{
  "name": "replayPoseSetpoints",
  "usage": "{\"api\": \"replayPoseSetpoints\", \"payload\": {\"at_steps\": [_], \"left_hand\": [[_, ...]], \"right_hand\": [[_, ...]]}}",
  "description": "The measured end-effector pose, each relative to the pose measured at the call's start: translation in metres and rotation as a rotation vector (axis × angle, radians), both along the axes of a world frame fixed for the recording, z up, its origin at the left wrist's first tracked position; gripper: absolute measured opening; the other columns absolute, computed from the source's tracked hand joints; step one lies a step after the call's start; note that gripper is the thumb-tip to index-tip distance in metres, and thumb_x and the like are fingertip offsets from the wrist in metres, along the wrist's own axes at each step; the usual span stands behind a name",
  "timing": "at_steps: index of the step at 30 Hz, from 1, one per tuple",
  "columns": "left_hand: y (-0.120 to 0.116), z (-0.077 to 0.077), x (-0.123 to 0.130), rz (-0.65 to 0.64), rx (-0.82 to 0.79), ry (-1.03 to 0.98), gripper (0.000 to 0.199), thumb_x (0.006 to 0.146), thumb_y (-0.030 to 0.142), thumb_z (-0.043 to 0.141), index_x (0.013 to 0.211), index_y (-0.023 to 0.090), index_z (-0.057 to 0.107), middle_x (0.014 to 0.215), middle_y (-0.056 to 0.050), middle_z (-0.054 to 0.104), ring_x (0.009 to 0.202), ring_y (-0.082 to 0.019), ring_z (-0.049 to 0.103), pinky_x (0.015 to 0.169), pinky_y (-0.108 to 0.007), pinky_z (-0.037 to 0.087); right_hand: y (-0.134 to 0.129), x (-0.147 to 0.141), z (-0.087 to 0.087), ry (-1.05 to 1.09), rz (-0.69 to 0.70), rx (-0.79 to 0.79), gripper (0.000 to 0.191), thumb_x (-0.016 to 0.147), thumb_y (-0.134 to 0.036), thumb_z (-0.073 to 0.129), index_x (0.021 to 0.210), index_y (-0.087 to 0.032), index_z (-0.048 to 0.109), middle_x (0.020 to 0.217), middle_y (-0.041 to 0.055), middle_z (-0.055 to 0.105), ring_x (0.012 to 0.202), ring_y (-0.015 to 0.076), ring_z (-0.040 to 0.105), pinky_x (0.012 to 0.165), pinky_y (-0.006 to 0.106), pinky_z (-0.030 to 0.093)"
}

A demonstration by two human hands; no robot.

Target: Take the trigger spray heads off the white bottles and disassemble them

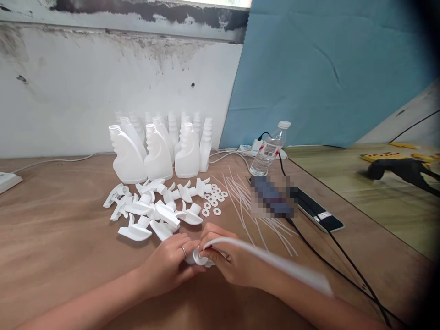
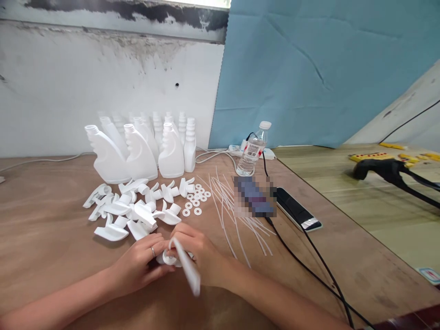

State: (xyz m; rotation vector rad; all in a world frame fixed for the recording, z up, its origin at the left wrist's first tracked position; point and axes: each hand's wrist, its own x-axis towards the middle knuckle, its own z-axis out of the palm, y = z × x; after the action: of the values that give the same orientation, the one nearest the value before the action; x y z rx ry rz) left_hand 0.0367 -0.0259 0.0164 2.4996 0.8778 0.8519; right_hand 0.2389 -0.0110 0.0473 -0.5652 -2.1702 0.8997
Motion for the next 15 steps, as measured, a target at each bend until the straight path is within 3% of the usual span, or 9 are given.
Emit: {"api": "replayPoseSetpoints", "payload": {"at_steps": [4, 15], "left_hand": [[0.0014, -0.0044, 0.0007, -0.009, -0.015, -0.051, 0.011, 0.087, 0.032, 0.059, 0.088, 0.023, 0.053, 0.074, -0.002, 0.059, 0.068, -0.018, 0.053, 0.061, -0.03, 0.041], [-0.0012, -0.0021, -0.001, 0.017, -0.008, 0.004, 0.015, 0.087, 0.032, 0.059, 0.091, 0.018, 0.057, 0.076, -0.004, 0.06, 0.071, -0.018, 0.053, 0.064, -0.03, 0.044]], "right_hand": [[-0.0031, -0.0054, 0.0003, 0.008, -0.015, 0.02, 0.019, 0.092, -0.016, 0.042, 0.073, -0.019, 0.044, 0.072, 0.0015, 0.046, 0.066, 0.013, 0.043, 0.06, 0.025, 0.037], [-0.0025, -0.0073, -0.0077, 0.011, -0.043, -0.023, 0.022, 0.091, -0.017, 0.046, 0.07, -0.019, 0.038, 0.072, -0.0005, 0.041, 0.065, 0.0119, 0.04, 0.058, 0.024, 0.032]]}}
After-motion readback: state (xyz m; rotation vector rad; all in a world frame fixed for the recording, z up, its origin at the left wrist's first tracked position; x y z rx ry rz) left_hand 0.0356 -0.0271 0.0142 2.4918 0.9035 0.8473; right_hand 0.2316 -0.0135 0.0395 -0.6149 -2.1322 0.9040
